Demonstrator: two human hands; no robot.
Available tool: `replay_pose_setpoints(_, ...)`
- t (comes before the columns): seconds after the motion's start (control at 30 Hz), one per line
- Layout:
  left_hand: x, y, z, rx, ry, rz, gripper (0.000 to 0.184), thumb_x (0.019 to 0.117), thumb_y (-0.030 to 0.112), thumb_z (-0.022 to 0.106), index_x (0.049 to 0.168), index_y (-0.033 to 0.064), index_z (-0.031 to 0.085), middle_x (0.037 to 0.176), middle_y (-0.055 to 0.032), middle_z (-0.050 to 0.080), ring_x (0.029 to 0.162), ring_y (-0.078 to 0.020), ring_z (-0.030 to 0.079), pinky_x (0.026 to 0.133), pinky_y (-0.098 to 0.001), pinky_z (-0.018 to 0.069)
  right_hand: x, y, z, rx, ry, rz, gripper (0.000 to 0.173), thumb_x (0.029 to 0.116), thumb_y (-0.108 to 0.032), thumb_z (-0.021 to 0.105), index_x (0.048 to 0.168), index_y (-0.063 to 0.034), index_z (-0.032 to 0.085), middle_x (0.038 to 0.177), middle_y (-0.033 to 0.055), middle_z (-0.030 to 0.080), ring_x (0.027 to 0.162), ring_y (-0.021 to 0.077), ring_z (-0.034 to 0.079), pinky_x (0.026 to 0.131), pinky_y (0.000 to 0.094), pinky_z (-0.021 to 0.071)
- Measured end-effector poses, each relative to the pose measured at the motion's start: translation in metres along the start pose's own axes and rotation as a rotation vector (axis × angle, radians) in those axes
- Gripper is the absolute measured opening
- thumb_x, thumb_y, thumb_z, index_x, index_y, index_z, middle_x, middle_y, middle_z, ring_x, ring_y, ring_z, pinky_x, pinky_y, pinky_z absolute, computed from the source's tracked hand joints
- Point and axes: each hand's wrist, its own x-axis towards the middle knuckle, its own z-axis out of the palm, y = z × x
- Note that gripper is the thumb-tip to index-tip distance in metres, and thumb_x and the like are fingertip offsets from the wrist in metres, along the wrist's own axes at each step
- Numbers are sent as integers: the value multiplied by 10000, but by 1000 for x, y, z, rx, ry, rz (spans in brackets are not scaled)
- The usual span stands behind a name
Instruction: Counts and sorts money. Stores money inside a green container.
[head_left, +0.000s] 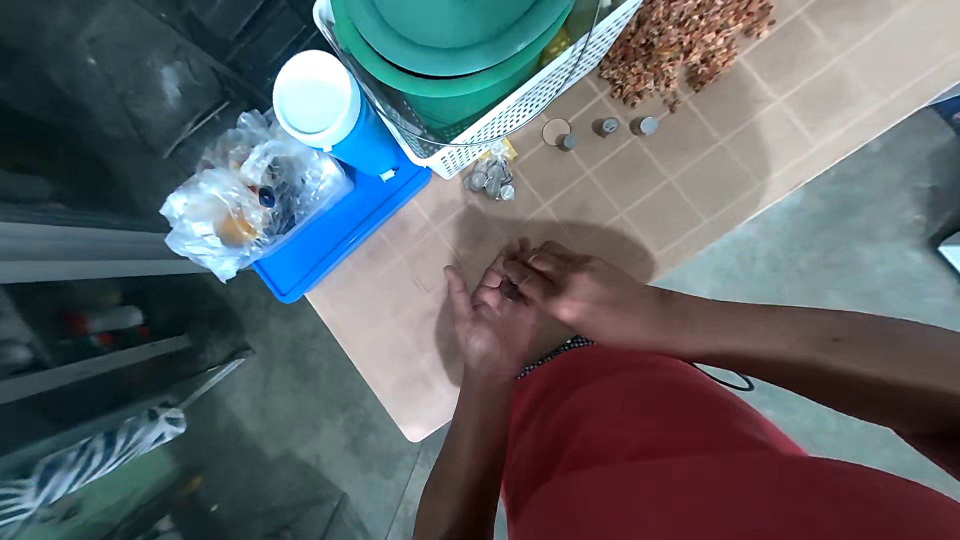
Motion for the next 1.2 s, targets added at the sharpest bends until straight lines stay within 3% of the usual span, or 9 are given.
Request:
replay_pose_setpoints(0.07, 1, -6, -2, 6, 63, 0, 730, 992, 711, 300, 1202, 115, 664, 1145, -36, 705, 1091, -156, 671, 958, -338, 538, 3, 3, 10, -9, -14, -2, 226, 927, 13, 623, 1135, 59, 699, 1019, 215, 700, 925, 349, 704, 744, 397, 600)
replay_pose_setpoints(0.23, 7, -14, 1, 68, 166, 51, 628, 1074, 538, 170, 1159, 113, 625, 1089, -21, 685, 1065, -138, 655, 965, -334, 525, 10, 8, 18, 183, -42, 165, 194, 929, -42, 664, 1101, 40, 697, 1008, 210, 705, 959, 357, 714, 806, 439, 604)
replay_pose_setpoints(0.43, 14, -20, 14, 134, 294, 88, 541, 1097, 470, 226, 1095, 126, 643, 1008, 2, 703, 992, -107, 686, 875, -299, 566, 13, 1, 4, 270, -257, 207, 329, 995, -64, 613, 1297, 66, 624, 1229, 248, 672, 1173, 395, 655, 979, 471, 548)
replay_pose_setpoints(0.63, 18, -27, 12, 183, 287, 77, 417, 1120, 325, 243, 1032, 132, 602, 926, 9, 665, 910, -97, 668, 873, -290, 557, 4, 26, 26, 361, -13, 186, 191, 939, -13, 646, 1105, 68, 694, 998, 219, 718, 930, 345, 729, 845, 448, 599)
replay_pose_setpoints(0.7, 20, -32, 8, 302, 320, 152, 306, 1098, 170, 320, 1105, 97, 617, 935, 8, 665, 870, -86, 663, 849, -279, 563, 4, 36, 24, 545, 32, 320, 206, 959, -15, 617, 1128, 62, 706, 970, 182, 728, 866, 262, 723, 817, 403, 599)
replay_pose_setpoints(0.77, 18, -37, 0, 499, 331, 229, 297, 1040, 11, 455, 1306, 3, 586, 1134, -49, 677, 1000, -123, 672, 932, -325, 562, 6, 41, 16, 765, 25, 541, 203, 991, -36, 596, 1150, 39, 697, 928, 125, 713, 766, 148, 678, 728, 325, 586)
replay_pose_setpoints(0.9, 21, -42, -10, 722, 325, 328, 276, 982, -17, 580, 1251, -18, 642, 1084, -51, 710, 946, -115, 693, 877, -315, 589, 7, 44, 14, 950, 13, 765, 161, 1015, -75, 621, 1124, 13, 700, 946, 87, 697, 746, 94, 683, 707, 267, 607)
replay_pose_setpoints(1.07, 24, -37, -12, 733, 316, 279, 165, 968, -34, 596, 1129, -19, 628, 922, -43, 697, 803, -126, 704, 786, -322, 617, 3, 45, 14, 841, -87, 682, 194, 1033, -71, 583, 1140, 27, 711, 1000, 115, 680, 802, 130, 687, 767, 293, 603)
replay_pose_setpoints(1.2, 28, -32, -19, 867, 380, 199, 172, 934, -53, 623, 1104, -26, 614, 931, -37, 658, 819, -72, 650, 780, -259, 572, -1, 34, 15, 478, -273, 434, 354, 969, 8, 610, 1320, 55, 620, 1207, 241, 639, 1028, 349, 682, 883, 458, 576)
